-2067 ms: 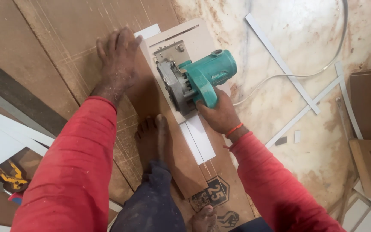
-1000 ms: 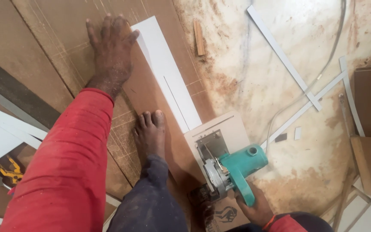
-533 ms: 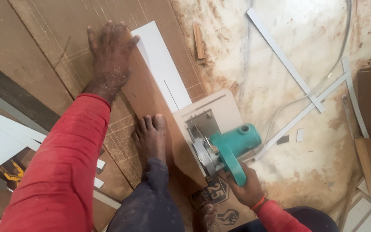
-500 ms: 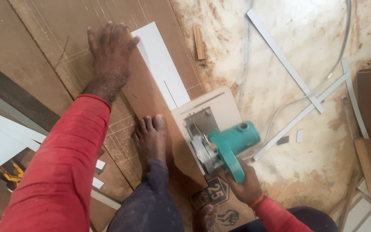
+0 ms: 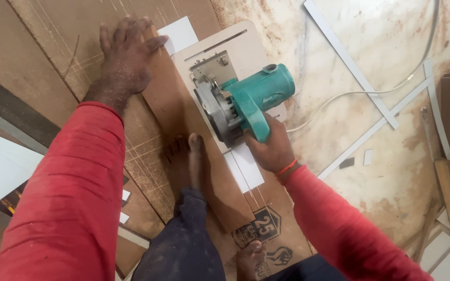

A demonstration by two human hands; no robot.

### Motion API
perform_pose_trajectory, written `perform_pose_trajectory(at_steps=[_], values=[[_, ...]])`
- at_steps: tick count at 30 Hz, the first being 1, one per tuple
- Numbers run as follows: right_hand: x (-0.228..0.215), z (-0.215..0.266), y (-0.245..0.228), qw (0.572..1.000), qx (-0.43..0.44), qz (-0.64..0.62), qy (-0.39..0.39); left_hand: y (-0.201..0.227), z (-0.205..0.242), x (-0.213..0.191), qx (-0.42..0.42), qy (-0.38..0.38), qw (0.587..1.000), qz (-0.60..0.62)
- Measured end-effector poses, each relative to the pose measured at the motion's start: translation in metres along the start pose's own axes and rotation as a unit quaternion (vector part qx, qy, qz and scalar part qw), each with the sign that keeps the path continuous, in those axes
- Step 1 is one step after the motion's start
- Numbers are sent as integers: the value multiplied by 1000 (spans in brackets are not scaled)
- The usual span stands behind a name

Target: Using a circular saw to cut thin white laminate or plastic strips on a cardboard-protected floor.

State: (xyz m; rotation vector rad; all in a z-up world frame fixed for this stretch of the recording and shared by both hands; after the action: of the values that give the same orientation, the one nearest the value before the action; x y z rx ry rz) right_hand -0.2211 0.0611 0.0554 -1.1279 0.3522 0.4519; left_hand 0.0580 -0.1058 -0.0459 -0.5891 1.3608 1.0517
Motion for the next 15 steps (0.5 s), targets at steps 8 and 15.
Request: perform_pose_trajectory(at_steps=[8, 15], values=[[0, -2, -7, 1000, 2, 3, -14, 16, 91, -38, -196, 143, 895, 374], [4, -2, -3, 1000, 4, -23, -18, 213, 159, 40, 21, -421, 859, 290]])
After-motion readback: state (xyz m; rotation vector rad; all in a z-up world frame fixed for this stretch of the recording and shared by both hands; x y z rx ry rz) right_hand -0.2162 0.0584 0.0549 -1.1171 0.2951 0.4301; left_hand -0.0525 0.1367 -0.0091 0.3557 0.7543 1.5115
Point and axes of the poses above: each hand's wrist, its own z-axis away from the middle knuckle, its own x-axis out of the palm, y = z × x, the point moved 8 cm from there along -z, towards the middle knuckle, and after that the axes turned 6 degrees about x, right-handed, at the moved point
